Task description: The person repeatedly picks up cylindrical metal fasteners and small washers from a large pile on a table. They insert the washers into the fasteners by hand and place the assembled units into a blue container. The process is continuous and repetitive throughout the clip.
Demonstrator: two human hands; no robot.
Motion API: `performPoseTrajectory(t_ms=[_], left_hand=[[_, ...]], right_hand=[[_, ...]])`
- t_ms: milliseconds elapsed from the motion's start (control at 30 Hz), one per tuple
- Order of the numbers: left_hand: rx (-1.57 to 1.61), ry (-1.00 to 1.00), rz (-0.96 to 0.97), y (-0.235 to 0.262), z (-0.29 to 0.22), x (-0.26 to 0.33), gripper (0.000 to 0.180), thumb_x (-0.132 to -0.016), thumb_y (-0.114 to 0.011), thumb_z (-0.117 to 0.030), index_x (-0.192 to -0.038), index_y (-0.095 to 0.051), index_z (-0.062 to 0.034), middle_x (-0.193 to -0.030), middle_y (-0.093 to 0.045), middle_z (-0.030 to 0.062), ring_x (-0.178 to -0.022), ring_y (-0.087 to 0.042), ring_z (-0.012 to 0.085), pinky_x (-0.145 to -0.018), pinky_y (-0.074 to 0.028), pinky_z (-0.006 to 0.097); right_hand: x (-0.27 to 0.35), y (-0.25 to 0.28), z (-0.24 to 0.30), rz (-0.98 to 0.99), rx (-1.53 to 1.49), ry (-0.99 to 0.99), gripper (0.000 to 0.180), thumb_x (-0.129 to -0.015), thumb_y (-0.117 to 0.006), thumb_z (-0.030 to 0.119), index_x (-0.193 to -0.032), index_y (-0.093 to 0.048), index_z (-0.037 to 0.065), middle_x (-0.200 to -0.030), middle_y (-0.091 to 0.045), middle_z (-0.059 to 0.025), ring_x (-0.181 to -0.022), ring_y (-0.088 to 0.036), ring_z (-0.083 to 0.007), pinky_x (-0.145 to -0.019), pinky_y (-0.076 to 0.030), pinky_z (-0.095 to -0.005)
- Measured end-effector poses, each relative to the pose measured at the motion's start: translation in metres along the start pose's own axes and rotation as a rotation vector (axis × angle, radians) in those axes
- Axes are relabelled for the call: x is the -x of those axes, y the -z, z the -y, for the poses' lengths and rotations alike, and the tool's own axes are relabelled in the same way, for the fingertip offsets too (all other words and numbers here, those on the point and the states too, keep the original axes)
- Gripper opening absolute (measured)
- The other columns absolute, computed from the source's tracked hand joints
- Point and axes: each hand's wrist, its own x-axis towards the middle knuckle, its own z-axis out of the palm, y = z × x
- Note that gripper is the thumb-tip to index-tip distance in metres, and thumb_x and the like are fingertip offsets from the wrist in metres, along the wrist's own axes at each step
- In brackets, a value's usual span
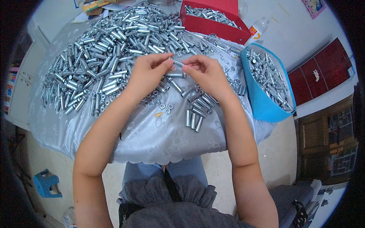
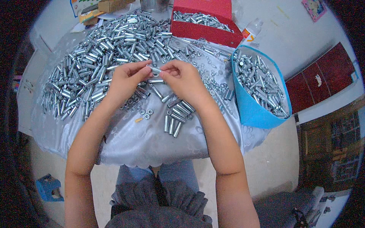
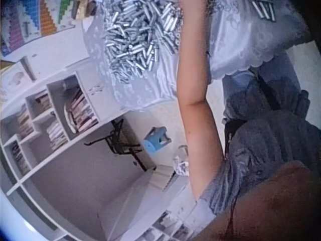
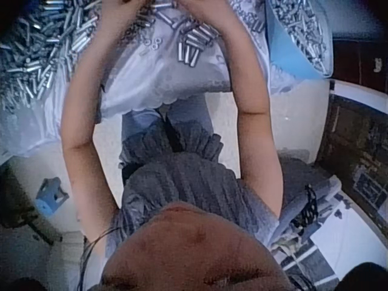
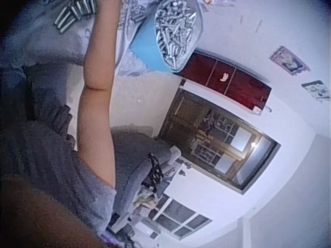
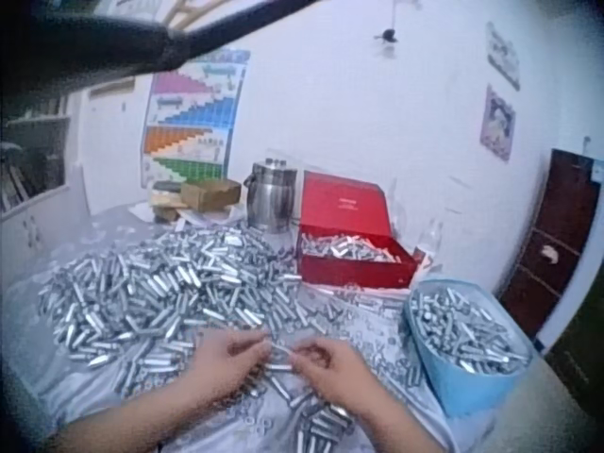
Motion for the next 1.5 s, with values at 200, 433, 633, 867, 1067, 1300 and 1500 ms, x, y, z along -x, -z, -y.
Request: performPoseTrajectory(t_ms=[200,433,633,867,1067,1300,1500], left_hand=[[0.052,-0.012,0.001,-0.005,-0.004,0.003,0.036,-0.084,-0.058,-0.017,-0.112,-0.053,0.0046,-0.087,-0.064,0.0110,-0.078,-0.060,0.0102,-0.069,-0.048,0.022],[0.088,0.091,0.078,-0.007,-0.009,0.006,0.031,-0.085,-0.058,-0.022,-0.106,-0.058,0.0016,-0.084,-0.063,0.0042,-0.073,-0.058,0.0086,-0.067,-0.047,0.021],[0.206,0.121,0.053,-0.002,-0.011,0.001,0.023,-0.085,-0.057,-0.022,-0.094,-0.060,-0.0016,-0.081,-0.061,0.0021,-0.068,-0.056,0.0074,-0.065,-0.047,0.020],[-0.066,0.191,0.085,-0.010,-0.017,0.006,0.039,-0.085,-0.051,-0.043,-0.070,-0.054,-0.0068,-0.060,-0.045,-0.0041,-0.052,-0.041,0.0057,-0.049,-0.035,0.020],[0.104,0.206,0.082,-0.010,-0.020,0.009,0.038,-0.086,-0.050,-0.042,-0.064,-0.050,-0.0103,-0.056,-0.041,-0.0050,-0.049,-0.036,0.0052,-0.046,-0.030,0.020],[0.302,0.322,0.035,0.000,-0.019,0.003,0.040,-0.087,-0.051,-0.040,-0.071,-0.055,-0.0038,-0.048,-0.036,-0.0055,-0.042,-0.032,0.0043,-0.043,-0.030,0.020],[0.163,0.323,0.062,-0.006,-0.018,0.006,0.042,-0.086,-0.051,-0.042,-0.083,-0.062,-0.0022,-0.047,-0.036,-0.0059,-0.042,-0.032,0.0039,-0.044,-0.031,0.019]], right_hand=[[-0.001,0.001,0.006,-0.029,-0.049,-0.006,0.020,-0.076,-0.065,0.007,-0.093,-0.061,-0.002,-0.079,-0.062,-0.0034,-0.071,-0.056,-0.0069,-0.065,-0.046,-0.0201],[-0.001,-0.002,0.003,-0.065,-0.160,0.050,0.020,-0.073,-0.068,0.009,-0.089,-0.061,-0.001,-0.079,-0.063,-0.0061,-0.069,-0.058,-0.0082,-0.062,-0.047,-0.0210],[-0.001,-0.003,0.010,-0.085,-0.344,0.076,0.023,-0.074,-0.067,0.006,-0.094,-0.059,-0.003,-0.086,-0.063,-0.0090,-0.078,-0.060,-0.0110,-0.069,-0.048,-0.0219],[0.001,-0.006,0.010,-0.010,-0.433,0.000,0.024,-0.074,-0.064,0.002,-0.096,-0.055,-0.005,-0.083,-0.062,-0.0110,-0.074,-0.061,-0.0134,-0.066,-0.050,-0.0232],[-0.002,0.005,0.014,-0.045,-0.356,0.047,0.024,-0.074,-0.063,0.000,-0.096,-0.054,-0.005,-0.079,-0.063,-0.0106,-0.069,-0.061,-0.0128,-0.062,-0.050,-0.0224],[-0.014,0.032,-0.030,-0.224,0.570,0.165,0.022,-0.067,-0.068,0.018,-0.088,-0.068,0.010,-0.088,-0.061,-0.0139,-0.084,-0.056,-0.0287,-0.077,-0.044,-0.0369],[-0.009,0.021,-0.032,-0.141,0.808,0.017,0.022,-0.069,-0.067,0.024,-0.086,-0.069,0.010,-0.095,-0.057,-0.0176,-0.094,-0.049,-0.0341,-0.083,-0.042,-0.0397]])
